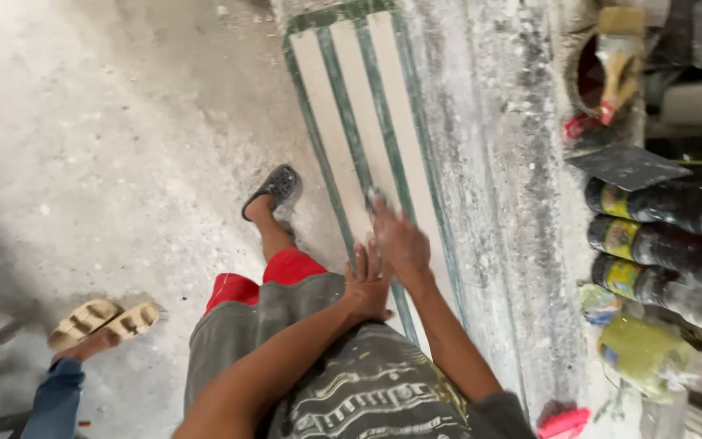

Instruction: Sanding and scraping a long board to prepare its surface.

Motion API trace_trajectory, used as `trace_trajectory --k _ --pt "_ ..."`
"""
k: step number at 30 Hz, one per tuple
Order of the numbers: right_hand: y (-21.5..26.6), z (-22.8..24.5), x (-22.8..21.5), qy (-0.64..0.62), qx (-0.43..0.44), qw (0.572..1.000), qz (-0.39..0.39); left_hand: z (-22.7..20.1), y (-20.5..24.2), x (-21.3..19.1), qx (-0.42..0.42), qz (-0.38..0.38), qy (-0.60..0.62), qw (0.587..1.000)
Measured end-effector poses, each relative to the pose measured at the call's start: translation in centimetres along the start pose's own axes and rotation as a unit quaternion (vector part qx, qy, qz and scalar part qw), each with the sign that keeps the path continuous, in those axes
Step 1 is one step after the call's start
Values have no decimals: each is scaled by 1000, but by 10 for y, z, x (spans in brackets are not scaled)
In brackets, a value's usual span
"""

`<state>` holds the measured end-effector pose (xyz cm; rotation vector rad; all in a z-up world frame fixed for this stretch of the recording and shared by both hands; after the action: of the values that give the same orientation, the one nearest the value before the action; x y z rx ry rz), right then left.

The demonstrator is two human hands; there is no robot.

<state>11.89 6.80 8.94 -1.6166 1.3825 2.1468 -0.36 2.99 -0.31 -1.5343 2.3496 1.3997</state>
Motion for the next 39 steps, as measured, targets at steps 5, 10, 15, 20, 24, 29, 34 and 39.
trace_trajectory --k 5,10,15,20,24,29,34,39 --pt "5 9 -2 -43 72 995 45 35 15 -4 66 65 -126 988" --pt "-96 22 -37 -59 28 997 -33 44 24 -28 93 -5 -276 957" --pt "-56 -5 -59 -198 -24 970 -137 83 -13 -55 140 -212 -277 927" --pt "97 -56 87 -82 71 992 -65 153 -43 -189 -1 -338 -161 927" --pt "201 -58 143 -138 263 945 134 160 -38 -253 -74 -336 -51 938" --pt "99 -48 104 -66 141 988 2 155 -88 -203 -4 -372 -121 920" --pt "68 -25 55 -61 88 993 -53 159 -68 -221 21 -323 -97 941" --pt "145 -47 108 -46 118 992 -27 161 -75 -218 3 -314 -118 942"
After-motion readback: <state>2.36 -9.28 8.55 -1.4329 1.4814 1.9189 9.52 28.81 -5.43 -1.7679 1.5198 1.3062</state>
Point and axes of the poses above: each hand's wrist, its own y-axis away from the middle knuckle, its own x-axis out of the palm, z = x × y, the point moved 1 cm from there along -y, towards the middle knuckle, and after that the axes turned 1 degree about -y, right-handed, at the moved point
